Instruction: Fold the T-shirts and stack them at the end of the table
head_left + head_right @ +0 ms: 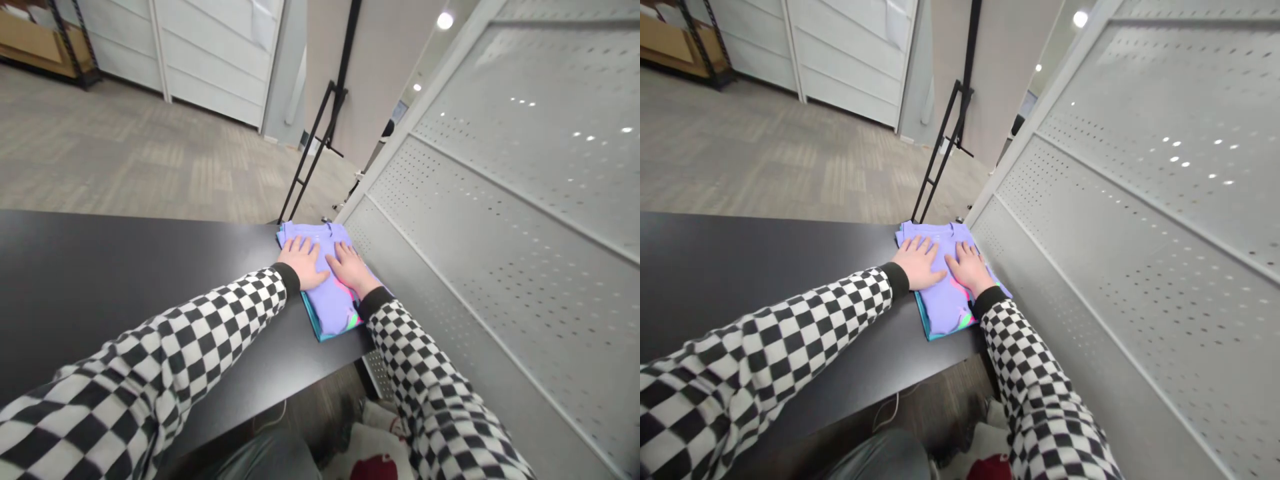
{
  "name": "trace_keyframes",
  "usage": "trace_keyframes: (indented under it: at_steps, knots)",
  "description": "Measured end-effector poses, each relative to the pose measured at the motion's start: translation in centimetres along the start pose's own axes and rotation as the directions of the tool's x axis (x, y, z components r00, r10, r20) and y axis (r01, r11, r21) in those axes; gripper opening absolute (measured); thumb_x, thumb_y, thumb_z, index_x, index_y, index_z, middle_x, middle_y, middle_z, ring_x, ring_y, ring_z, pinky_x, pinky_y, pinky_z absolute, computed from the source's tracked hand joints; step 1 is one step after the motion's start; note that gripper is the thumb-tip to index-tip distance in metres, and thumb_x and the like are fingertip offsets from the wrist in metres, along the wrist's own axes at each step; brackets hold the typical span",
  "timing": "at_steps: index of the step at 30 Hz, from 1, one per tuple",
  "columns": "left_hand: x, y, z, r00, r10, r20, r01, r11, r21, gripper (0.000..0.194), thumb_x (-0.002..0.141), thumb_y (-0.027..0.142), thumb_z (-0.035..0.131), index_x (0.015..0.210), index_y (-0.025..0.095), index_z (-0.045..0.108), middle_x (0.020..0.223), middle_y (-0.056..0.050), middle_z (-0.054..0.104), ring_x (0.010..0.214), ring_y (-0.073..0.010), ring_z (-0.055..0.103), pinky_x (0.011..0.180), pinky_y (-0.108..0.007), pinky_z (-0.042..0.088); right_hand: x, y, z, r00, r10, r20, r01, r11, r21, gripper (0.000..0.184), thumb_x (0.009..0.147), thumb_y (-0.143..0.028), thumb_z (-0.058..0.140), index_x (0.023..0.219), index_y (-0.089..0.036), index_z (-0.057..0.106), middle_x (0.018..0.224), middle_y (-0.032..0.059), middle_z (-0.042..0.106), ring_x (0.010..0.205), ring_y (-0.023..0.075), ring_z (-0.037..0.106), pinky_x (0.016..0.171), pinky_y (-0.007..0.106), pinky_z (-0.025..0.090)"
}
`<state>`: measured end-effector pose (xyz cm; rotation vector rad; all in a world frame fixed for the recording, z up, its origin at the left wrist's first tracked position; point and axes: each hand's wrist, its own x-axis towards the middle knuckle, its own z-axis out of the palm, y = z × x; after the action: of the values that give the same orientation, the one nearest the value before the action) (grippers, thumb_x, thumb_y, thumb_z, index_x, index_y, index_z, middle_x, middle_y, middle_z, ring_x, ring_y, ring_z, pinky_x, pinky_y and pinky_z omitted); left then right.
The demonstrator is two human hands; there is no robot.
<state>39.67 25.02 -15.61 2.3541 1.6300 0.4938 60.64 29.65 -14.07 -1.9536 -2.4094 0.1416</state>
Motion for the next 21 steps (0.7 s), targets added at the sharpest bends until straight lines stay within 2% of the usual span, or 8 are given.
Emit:
trace_keyframes:
  at_steps: [2, 4, 8, 11, 14, 17, 19, 21]
  knots:
    - [0.1, -0.9, -0.1, 1.0, 0.01, 0.017, -0.01, 1.0, 0.006, 0.106, 0.101, 0.083, 0.046, 0.18, 0.012, 0.042, 0.188, -0.023, 0.032, 0.176, -0.0473, 0.022, 0.142, -0.061, 0.014, 0.0, 0.0, 0.5, 1.0, 0.014, 0.004, -0.014, 1.0, 0.019, 0.086, 0.115, -0.067, 0.039, 0.183, -0.015, 0.033, 0.191, 0.018, 0.024, 0.177, 0.0423, 0.021, 0.142, 0.062, 0.018]
    - [0.1, -1.9, -0.8, 1.0, -0.009, 0.01, 0.009, 1.0, 0.008, 0.101, 0.103, 0.081, 0.042, 0.18, 0.014, 0.043, 0.188, -0.022, 0.033, 0.176, -0.0441, 0.024, 0.142, -0.061, 0.013, 0.1, 0.0, 0.4, 1.0, 0.006, -0.009, -0.006, 0.999, 0.032, 0.086, 0.115, -0.068, 0.038, 0.183, -0.014, 0.035, 0.191, 0.0185, 0.026, 0.177, 0.0421, 0.022, 0.142, 0.062, 0.017]
    - [-1.0, -4.5, -2.8, 0.989, -0.144, -0.018, 0.144, 0.989, 0.016, 0.087, 0.11, 0.07, 0.035, 0.179, 0.019, 0.044, 0.189, -0.02, 0.032, 0.175, -0.0433, 0.026, 0.14, -0.072, 0.011, -1.0, 0.4, -0.5, 0.999, 0.023, 0.026, -0.024, 0.999, 0.045, 0.085, 0.115, -0.07, 0.038, 0.181, -0.016, 0.038, 0.191, 0.02, 0.025, 0.177, 0.0412, 0.021, 0.143, 0.063, 0.014]
    - [-2.6, -7.2, -4.1, 0.963, -0.253, -0.093, 0.254, 0.967, 0.005, 0.083, 0.113, 0.062, 0.031, 0.179, 0.015, 0.043, 0.185, -0.023, 0.038, 0.172, -0.0434, 0.034, 0.139, -0.073, 0.017, -3.8, 2.0, -0.4, 0.992, 0.116, 0.041, -0.117, 0.993, 0.028, 0.086, 0.115, -0.071, 0.035, 0.182, -0.018, 0.035, 0.193, 0.0214, 0.016, 0.177, 0.0433, 0.019, 0.14, 0.069, 0.018]
    - [-5.0, -9.3, -5.0, 0.946, -0.288, -0.149, 0.293, 0.956, 0.01, 0.076, 0.114, 0.056, 0.032, 0.176, 0.013, 0.048, 0.18, -0.024, 0.048, 0.168, -0.0417, 0.041, 0.138, -0.07, 0.023, -7.9, 4.5, 0.1, 0.981, 0.19, 0.051, -0.19, 0.982, -0.004, 0.084, 0.116, -0.07, 0.031, 0.184, -0.02, 0.03, 0.192, 0.0215, 0.017, 0.177, 0.0433, 0.022, 0.139, 0.072, 0.021]
    - [-8.2, -10.4, -5.9, 0.952, -0.259, -0.165, 0.27, 0.962, 0.05, 0.068, 0.114, 0.051, 0.037, 0.168, 0.016, 0.058, 0.175, -0.022, 0.055, 0.165, -0.0408, 0.047, 0.139, -0.069, 0.025, -11.3, 6.2, -0.3, 0.964, 0.256, 0.074, -0.254, 0.966, -0.046, 0.085, 0.117, -0.069, 0.026, 0.184, -0.018, 0.03, 0.191, 0.0232, 0.021, 0.176, 0.0458, 0.024, 0.137, 0.076, 0.022]
    - [-10.7, -10.9, -6.6, 0.958, -0.226, -0.174, 0.24, 0.968, 0.066, 0.063, 0.114, 0.048, 0.04, 0.163, 0.015, 0.062, 0.174, -0.022, 0.056, 0.164, -0.0404, 0.048, 0.139, -0.068, 0.026, -12.1, 5.7, -1.3, 0.967, 0.251, 0.039, -0.248, 0.966, -0.07, 0.085, 0.116, -0.068, 0.027, 0.182, -0.015, 0.032, 0.19, 0.0245, 0.022, 0.175, 0.0484, 0.025, 0.135, 0.079, 0.022]
    - [-13.5, -11.5, -7.5, 0.965, -0.196, -0.171, 0.21, 0.976, 0.065, 0.06, 0.113, 0.046, 0.043, 0.158, 0.014, 0.067, 0.171, -0.022, 0.06, 0.161, -0.0402, 0.052, 0.138, -0.068, 0.03, -12.0, 3.4, -2.6, 0.983, 0.182, -0.033, -0.184, 0.981, -0.063, 0.084, 0.116, -0.067, 0.03, 0.181, -0.014, 0.034, 0.19, 0.0243, 0.024, 0.174, 0.0495, 0.024, 0.136, 0.079, 0.022]
